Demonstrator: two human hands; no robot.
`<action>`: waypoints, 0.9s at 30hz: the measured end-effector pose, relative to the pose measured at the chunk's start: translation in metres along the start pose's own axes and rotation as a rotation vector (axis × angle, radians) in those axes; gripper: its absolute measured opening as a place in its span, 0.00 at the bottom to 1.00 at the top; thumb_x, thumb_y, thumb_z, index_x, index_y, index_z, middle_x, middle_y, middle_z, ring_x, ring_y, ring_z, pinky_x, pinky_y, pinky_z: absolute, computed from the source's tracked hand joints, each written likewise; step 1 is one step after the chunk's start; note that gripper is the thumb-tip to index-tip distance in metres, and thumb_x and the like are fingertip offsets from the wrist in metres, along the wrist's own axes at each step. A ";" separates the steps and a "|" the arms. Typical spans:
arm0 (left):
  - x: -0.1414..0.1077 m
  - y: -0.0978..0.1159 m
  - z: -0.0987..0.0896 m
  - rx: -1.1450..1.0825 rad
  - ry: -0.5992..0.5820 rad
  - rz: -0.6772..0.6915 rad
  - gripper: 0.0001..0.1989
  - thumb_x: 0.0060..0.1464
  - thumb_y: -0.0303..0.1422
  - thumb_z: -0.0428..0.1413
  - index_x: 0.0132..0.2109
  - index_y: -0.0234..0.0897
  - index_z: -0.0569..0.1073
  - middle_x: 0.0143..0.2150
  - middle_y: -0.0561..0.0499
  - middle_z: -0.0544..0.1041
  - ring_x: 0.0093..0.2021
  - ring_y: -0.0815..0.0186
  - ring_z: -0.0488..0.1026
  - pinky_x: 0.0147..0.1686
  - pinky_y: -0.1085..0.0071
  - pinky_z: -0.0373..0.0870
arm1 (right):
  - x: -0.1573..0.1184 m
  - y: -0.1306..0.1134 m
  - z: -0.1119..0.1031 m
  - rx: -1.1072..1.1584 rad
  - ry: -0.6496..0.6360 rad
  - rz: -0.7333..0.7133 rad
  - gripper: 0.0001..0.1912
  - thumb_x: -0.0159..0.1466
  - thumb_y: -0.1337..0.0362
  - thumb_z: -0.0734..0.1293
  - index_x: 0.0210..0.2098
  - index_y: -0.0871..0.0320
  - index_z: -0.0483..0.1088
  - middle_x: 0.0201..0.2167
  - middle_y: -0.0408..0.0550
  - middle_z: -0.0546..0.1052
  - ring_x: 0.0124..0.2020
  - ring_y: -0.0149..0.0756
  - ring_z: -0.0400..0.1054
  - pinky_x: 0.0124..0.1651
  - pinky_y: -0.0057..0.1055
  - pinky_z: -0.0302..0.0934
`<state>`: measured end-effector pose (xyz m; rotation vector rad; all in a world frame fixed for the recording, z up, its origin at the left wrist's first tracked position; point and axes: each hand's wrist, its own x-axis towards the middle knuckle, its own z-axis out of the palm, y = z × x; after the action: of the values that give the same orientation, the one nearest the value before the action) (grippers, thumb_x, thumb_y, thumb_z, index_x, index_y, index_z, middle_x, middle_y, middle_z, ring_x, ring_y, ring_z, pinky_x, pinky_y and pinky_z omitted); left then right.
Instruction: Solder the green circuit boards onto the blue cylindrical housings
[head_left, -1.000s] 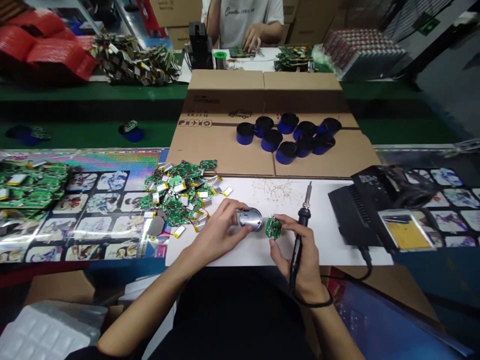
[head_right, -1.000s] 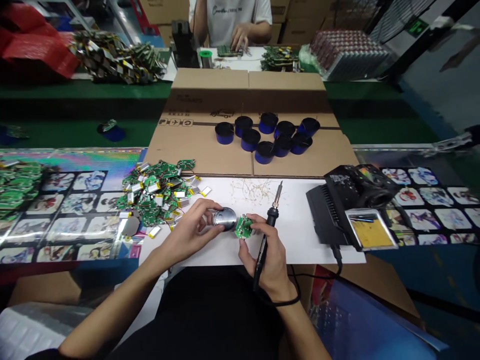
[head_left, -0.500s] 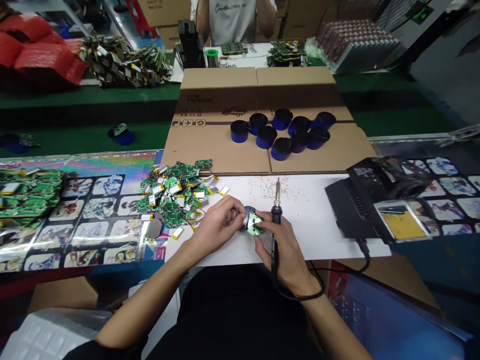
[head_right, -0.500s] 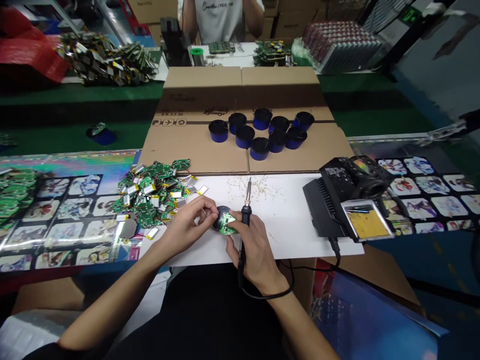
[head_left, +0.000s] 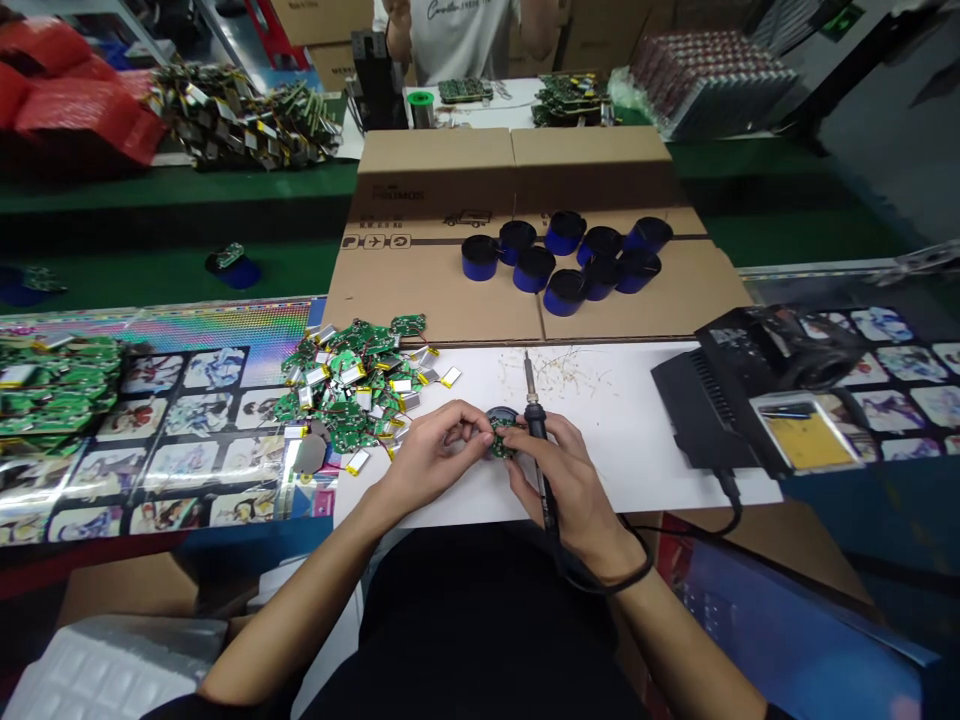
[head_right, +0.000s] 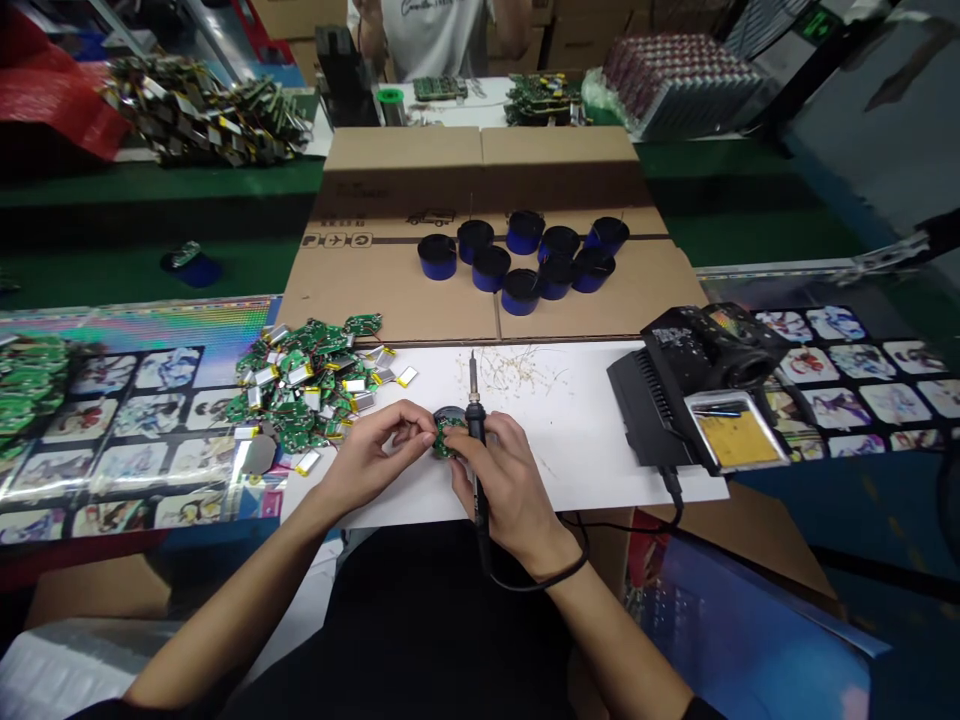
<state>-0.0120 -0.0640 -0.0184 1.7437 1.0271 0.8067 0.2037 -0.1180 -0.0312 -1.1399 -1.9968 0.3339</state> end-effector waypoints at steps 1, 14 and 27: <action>0.000 0.001 0.000 0.010 -0.005 0.015 0.08 0.70 0.35 0.58 0.43 0.36 0.77 0.35 0.51 0.76 0.33 0.69 0.68 0.34 0.72 0.62 | 0.001 0.000 -0.001 0.000 -0.010 0.000 0.31 0.66 0.75 0.71 0.65 0.47 0.68 0.54 0.49 0.83 0.56 0.49 0.76 0.61 0.56 0.73; 0.000 0.000 -0.001 0.008 -0.063 0.052 0.06 0.73 0.34 0.57 0.47 0.37 0.77 0.42 0.49 0.78 0.41 0.67 0.72 0.39 0.72 0.66 | 0.011 0.003 0.009 0.290 0.141 0.209 0.16 0.71 0.72 0.70 0.53 0.48 0.70 0.45 0.46 0.82 0.49 0.40 0.79 0.53 0.43 0.77; 0.002 0.003 -0.004 0.045 -0.083 0.140 0.04 0.73 0.31 0.57 0.48 0.38 0.76 0.43 0.50 0.79 0.44 0.66 0.74 0.44 0.72 0.67 | 0.013 -0.001 0.010 0.225 0.156 0.200 0.15 0.69 0.73 0.71 0.50 0.48 0.71 0.40 0.44 0.81 0.42 0.39 0.76 0.47 0.40 0.75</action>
<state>-0.0138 -0.0610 -0.0141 1.8878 0.8815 0.7972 0.1920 -0.1065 -0.0301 -1.1847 -1.6680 0.5417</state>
